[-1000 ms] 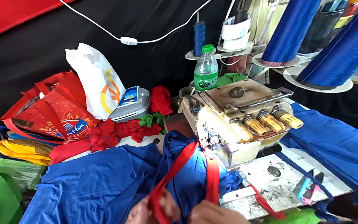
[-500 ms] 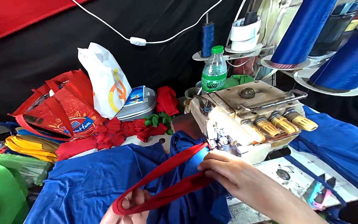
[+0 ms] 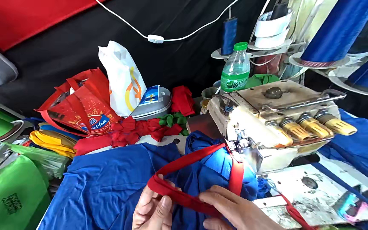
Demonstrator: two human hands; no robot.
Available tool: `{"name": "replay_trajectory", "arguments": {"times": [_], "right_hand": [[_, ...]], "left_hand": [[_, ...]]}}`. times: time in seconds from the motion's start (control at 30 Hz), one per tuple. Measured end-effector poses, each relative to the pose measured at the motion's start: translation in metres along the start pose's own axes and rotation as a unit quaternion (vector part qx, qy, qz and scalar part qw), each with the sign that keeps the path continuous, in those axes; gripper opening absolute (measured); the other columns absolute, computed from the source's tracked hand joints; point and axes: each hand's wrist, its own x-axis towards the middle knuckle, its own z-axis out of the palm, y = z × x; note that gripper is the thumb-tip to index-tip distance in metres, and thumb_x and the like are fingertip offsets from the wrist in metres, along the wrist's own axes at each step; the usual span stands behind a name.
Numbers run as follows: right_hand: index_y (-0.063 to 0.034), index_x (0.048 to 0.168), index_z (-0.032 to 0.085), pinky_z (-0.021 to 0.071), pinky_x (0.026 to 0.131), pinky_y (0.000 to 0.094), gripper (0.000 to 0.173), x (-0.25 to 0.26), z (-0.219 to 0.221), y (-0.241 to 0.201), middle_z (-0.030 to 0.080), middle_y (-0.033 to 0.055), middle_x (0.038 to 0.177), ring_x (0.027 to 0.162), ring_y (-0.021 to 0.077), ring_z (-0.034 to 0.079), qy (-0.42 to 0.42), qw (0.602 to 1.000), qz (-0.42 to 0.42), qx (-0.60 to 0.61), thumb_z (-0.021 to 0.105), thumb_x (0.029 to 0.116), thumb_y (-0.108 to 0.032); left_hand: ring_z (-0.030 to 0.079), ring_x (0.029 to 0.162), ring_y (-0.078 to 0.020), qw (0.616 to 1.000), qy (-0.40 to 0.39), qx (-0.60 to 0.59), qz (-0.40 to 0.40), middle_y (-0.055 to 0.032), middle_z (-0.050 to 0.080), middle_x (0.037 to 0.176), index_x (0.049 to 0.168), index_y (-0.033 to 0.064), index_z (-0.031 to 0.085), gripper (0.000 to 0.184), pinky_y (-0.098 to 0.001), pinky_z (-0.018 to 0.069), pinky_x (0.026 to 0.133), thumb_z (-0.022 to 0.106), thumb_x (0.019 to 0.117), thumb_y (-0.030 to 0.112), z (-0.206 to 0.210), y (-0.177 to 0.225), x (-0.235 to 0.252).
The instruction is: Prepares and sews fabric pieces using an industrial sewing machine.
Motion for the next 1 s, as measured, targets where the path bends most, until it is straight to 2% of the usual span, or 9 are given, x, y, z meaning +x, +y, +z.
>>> {"name": "replay_trajectory", "arguments": {"times": [0.13,0.23,0.4,0.53,0.67,0.77,0.87,0.93,1.0], "right_hand": [[0.0035,0.101,0.073,0.0571,0.076,0.0349,0.020,-0.007,0.007,0.012,0.067,0.0192,0.091,0.082,0.0283,0.067,0.062,0.998,-0.003,-0.033,0.064,0.0985,-0.014],[0.0063,0.093,0.072,0.0566,0.080,0.0330,0.018,-0.013,0.009,0.009,0.068,0.0212,0.092,0.087,0.0286,0.068,0.049,0.998,-0.035,0.008,0.060,0.0997,-0.006],[0.0092,0.106,0.069,0.0565,0.078,0.0329,0.025,-0.017,0.007,-0.001,0.067,0.0241,0.097,0.086,0.0284,0.068,0.050,0.998,0.010,0.044,0.065,0.0987,-0.014],[0.0071,0.099,0.071,0.0549,0.074,0.0303,0.028,-0.018,0.013,0.003,0.070,0.0229,0.089,0.080,0.0257,0.068,0.109,0.993,0.018,0.049,0.059,0.1038,-0.017],[0.0085,0.094,0.070,0.0510,0.076,0.0201,0.020,-0.023,0.016,0.007,0.065,0.0210,0.090,0.082,0.0186,0.063,0.118,0.991,0.006,0.069,0.063,0.0997,-0.009],[0.0062,0.107,0.071,0.0570,0.072,0.0274,0.023,-0.027,0.017,0.006,0.070,0.0212,0.092,0.078,0.0213,0.069,0.109,0.992,0.034,0.053,0.064,0.0999,-0.014],[0.0048,0.100,0.072,0.0560,0.068,0.0290,0.020,-0.029,0.020,0.007,0.071,0.0196,0.086,0.074,0.0220,0.069,0.128,0.991,0.015,0.034,0.066,0.0989,-0.014],[0.0044,0.097,0.072,0.0555,0.069,0.0272,0.018,-0.031,0.021,0.007,0.071,0.0185,0.084,0.074,0.0213,0.069,0.132,0.991,0.001,0.029,0.064,0.0997,-0.012],[0.0056,0.097,0.073,0.0564,0.070,0.0309,0.019,-0.036,0.018,0.000,0.071,0.0196,0.084,0.074,0.0242,0.069,0.117,0.992,-0.014,0.037,0.061,0.1009,-0.009]], "left_hand": [[0.070,0.101,-0.0049,0.999,0.024,0.027,0.005,0.0062,0.076,0.109,0.119,0.0243,0.076,0.030,-0.0256,0.0576,0.092,0.067,0.0947,0.009,0.006,-0.009,-0.004],[0.073,0.091,-0.0068,0.997,0.071,0.009,-0.032,0.0029,0.077,0.101,0.111,0.0194,0.078,0.024,-0.0269,0.0607,0.084,0.071,0.0916,0.006,0.012,-0.016,-0.008],[0.072,0.094,-0.0073,0.996,0.052,-0.026,-0.066,0.0023,0.077,0.101,0.112,0.0191,0.077,0.025,-0.0276,0.0595,0.088,0.074,0.0892,0.010,0.020,-0.021,-0.011],[0.072,0.093,-0.0088,0.991,0.049,-0.075,-0.099,-0.0001,0.076,0.101,0.113,0.0128,0.076,0.020,-0.0286,0.0595,0.088,0.069,0.0942,0.010,0.026,-0.023,-0.012],[0.072,0.086,-0.0098,0.983,0.071,-0.097,-0.136,-0.0015,0.075,0.093,0.101,0.0106,0.076,0.019,-0.0292,0.0604,0.083,0.057,0.1026,0.012,0.027,-0.024,-0.014],[0.072,0.090,-0.0069,0.991,0.056,-0.057,-0.108,0.0006,0.076,0.097,0.099,0.0150,0.081,0.012,-0.0263,0.0598,0.085,0.069,0.0950,0.014,0.023,-0.026,-0.016],[0.072,0.088,-0.0049,0.993,0.034,-0.035,-0.111,0.0016,0.076,0.096,0.098,0.0158,0.081,0.011,-0.0238,0.0598,0.082,0.074,0.0906,0.015,0.025,-0.029,-0.018],[0.072,0.085,-0.0047,0.988,0.019,-0.035,-0.147,0.0016,0.077,0.095,0.100,0.0143,0.081,0.012,-0.0237,0.0600,0.080,0.070,0.0945,0.018,0.027,-0.028,-0.019],[0.072,0.088,-0.0038,0.971,-0.022,-0.025,-0.236,0.0037,0.077,0.094,0.102,0.0148,0.078,0.037,-0.0243,0.0590,0.083,0.049,0.1064,0.037,0.027,-0.024,-0.019]]}}
